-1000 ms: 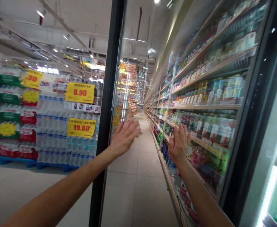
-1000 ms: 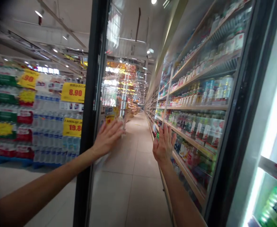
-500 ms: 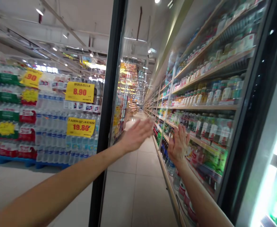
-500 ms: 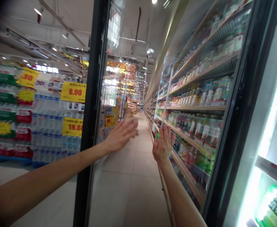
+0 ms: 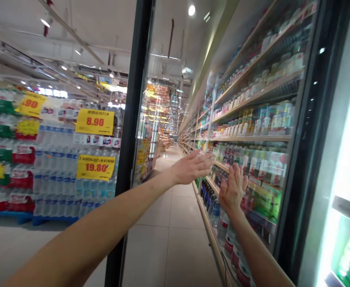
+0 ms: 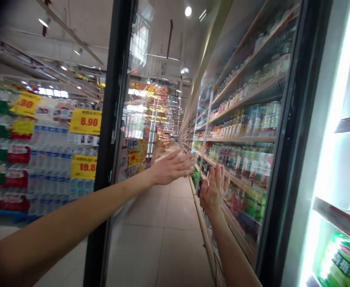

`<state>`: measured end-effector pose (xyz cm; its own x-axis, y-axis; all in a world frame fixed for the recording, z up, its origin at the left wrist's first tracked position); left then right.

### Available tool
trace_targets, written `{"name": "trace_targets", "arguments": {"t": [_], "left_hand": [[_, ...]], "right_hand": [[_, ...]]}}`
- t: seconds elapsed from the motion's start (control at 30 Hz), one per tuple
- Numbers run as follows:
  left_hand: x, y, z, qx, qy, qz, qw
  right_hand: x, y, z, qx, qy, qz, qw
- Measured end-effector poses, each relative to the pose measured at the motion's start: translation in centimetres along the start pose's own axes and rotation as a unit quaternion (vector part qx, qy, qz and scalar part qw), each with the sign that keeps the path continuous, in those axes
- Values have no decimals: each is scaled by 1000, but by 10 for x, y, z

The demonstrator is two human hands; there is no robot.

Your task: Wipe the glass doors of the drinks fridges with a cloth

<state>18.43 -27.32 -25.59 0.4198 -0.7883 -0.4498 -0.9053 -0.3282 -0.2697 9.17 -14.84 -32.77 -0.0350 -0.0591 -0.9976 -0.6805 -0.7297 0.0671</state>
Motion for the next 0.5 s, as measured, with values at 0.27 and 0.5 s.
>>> {"name": "trace_targets", "arguments": {"t": [0.27,0.5], "left_hand": [[-16,-8,-41,-3,-195,31,980],[13,-35,-88,-37,-338,118,933]], "right_hand": [[-21,0,5,0,26,15,1000],[-28,1,1,-7,28,30,999]]}}
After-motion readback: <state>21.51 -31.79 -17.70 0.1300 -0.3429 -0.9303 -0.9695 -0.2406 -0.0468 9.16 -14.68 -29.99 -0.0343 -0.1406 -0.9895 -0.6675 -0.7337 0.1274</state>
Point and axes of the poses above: each hand's wrist, its own x-axis away from the middle knuckle, its own y-axis out of the palm, z = x × y, the point moved 7 cm from there along -x, towards the middle knuckle, and after that the axes turned 1 degree about x, right-handed, at the moved point
